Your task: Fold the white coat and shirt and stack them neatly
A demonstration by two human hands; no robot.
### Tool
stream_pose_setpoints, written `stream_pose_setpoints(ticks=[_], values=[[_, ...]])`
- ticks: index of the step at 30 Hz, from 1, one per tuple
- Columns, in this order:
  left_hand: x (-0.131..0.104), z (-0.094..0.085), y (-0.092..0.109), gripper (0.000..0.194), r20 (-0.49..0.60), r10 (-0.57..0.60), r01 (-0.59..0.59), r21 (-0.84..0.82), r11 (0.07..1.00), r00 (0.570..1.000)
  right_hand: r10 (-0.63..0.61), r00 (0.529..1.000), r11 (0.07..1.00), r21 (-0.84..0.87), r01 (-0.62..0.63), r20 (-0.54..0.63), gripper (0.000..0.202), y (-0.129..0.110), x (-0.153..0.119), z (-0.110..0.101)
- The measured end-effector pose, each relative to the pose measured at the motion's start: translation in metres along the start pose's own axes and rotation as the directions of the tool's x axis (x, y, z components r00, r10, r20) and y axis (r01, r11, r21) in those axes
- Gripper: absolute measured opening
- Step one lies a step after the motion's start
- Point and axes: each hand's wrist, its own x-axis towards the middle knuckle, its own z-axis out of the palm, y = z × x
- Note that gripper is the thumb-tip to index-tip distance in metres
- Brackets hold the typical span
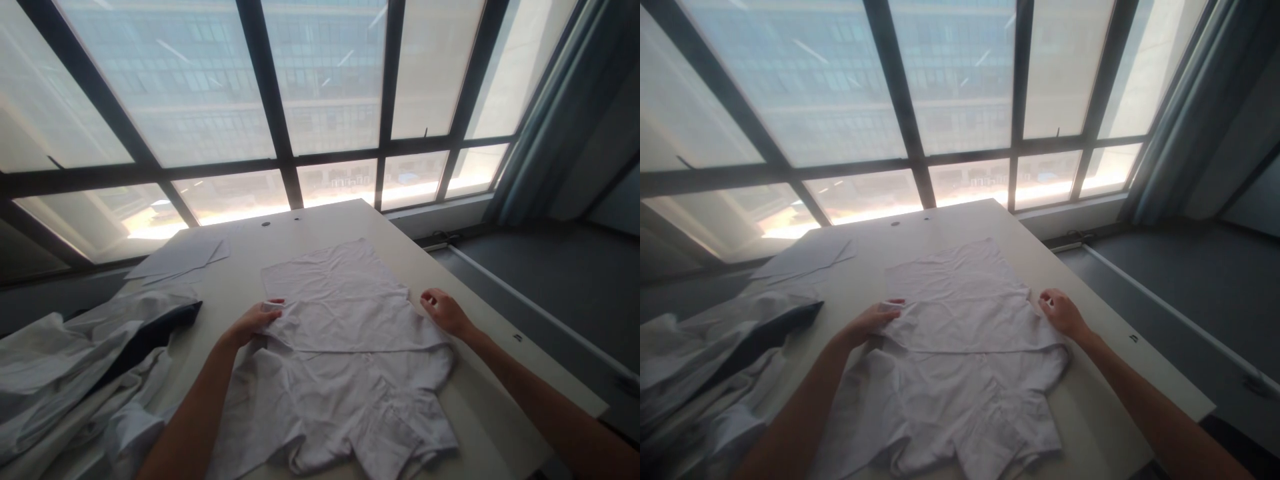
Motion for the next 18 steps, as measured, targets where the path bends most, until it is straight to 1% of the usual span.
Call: stream_pose_setpoints(ticks=[1,3,5,7,10,12,14,16,18], values=[[0.0,0.0,-0.001,0.075,-0.008,0.004,-0.004,0.008,1.0,1.0,0.02,0.999,1.0,0.001,-0.02,0.036,0.023,-0.002,-0.018,-0.005],[0.0,0.0,-0.001,0.074,-0.025,0.013,-0.013,0.025,1.0,1.0,0.11,0.988,0.994,0.0,-0.111,0.107,0.024,-0.006,-0.051,-0.013],[0.001,0.0,0.0,0.073,-0.042,0.02,-0.018,0.035,0.999,0.999,0.182,0.971,0.983,-0.007,-0.183,0.157,0.025,-0.009,-0.073,-0.018],[0.001,0.002,0.001,0.074,-0.05,0.025,-0.023,0.034,0.999,0.998,0.202,0.961,0.979,-0.002,-0.205,0.191,0.027,-0.009,-0.085,-0.022],[0.002,0.002,0.002,0.078,-0.092,0.054,-0.054,0.0,0.999,0.994,0.166,0.961,0.983,0.04,-0.179,0.223,0.037,-0.007,-0.09,-0.023],[0.002,0.0,0.003,0.08,-0.146,0.093,-0.097,-0.022,0.995,0.985,0.154,0.967,0.985,0.039,-0.165,0.205,0.043,-0.005,-0.09,-0.021],[0.004,-0.001,0.008,0.08,-0.186,0.13,-0.134,-0.011,0.991,0.974,0.155,0.977,0.988,-0.003,-0.156,0.146,0.043,-0.004,-0.091,-0.016],[0.006,-0.002,0.017,0.079,-0.186,0.158,-0.158,0.015,0.987,0.97,0.135,0.987,0.99,-0.052,-0.131,0.082,0.038,-0.006,-0.095,-0.011],[0.008,-0.002,0.033,0.08,-0.154,0.193,-0.191,0.029,0.981,0.969,0.087,0.996,0.992,-0.092,-0.084,0.033,0.035,-0.009,-0.1,-0.007]])
